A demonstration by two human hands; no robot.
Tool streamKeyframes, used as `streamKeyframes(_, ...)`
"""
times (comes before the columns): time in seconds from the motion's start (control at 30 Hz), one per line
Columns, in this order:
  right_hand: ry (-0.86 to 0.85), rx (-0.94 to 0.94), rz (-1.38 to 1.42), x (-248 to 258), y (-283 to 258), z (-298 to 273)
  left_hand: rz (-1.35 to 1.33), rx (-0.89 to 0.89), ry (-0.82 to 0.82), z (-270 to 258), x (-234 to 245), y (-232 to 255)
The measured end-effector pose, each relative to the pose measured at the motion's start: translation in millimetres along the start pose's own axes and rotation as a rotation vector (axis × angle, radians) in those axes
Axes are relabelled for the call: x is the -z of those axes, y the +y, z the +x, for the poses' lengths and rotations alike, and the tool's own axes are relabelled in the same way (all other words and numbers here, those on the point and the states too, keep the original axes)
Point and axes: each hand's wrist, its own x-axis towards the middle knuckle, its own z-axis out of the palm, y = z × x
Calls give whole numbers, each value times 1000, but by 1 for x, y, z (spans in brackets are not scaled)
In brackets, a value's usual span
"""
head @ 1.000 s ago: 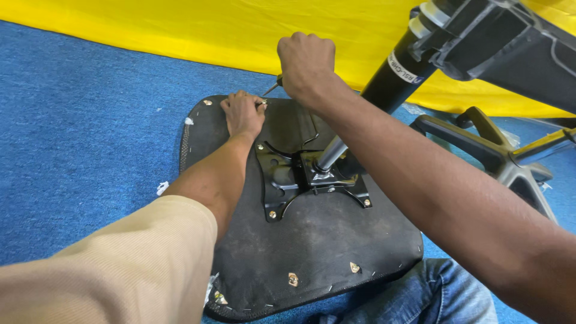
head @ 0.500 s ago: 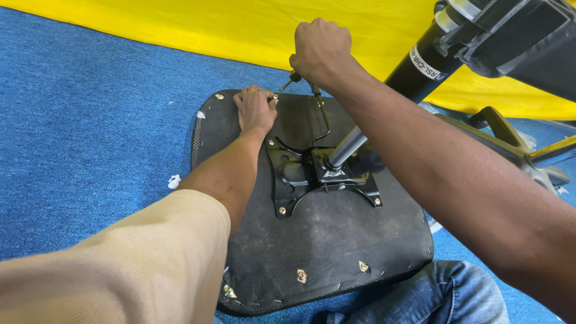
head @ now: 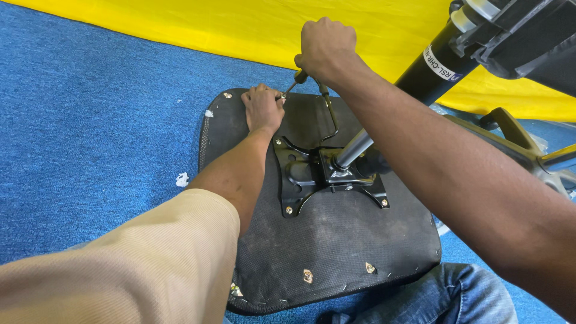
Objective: The person sits on the floor and uses a screwdriver to tighten screws on the underside of an office chair seat, securing the gas lift mechanism to the seat base.
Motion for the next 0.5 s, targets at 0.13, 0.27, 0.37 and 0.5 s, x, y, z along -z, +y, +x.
streamKeyframes(0.13,-14,-5,5,0,0,-2,2,0,7,-1,-1,0)
streamKeyframes(0.27,-65,10,-3,12,-6,-3,4,-14,15,0,-1,-1)
streamKeyframes(0.37,-293,-76,14,25,-14,-1,10,-19,9,0,-1,-2)
streamKeyframes(0.5,-488,-93,39,41,-20,3,22,-24,5,1,-4,-3)
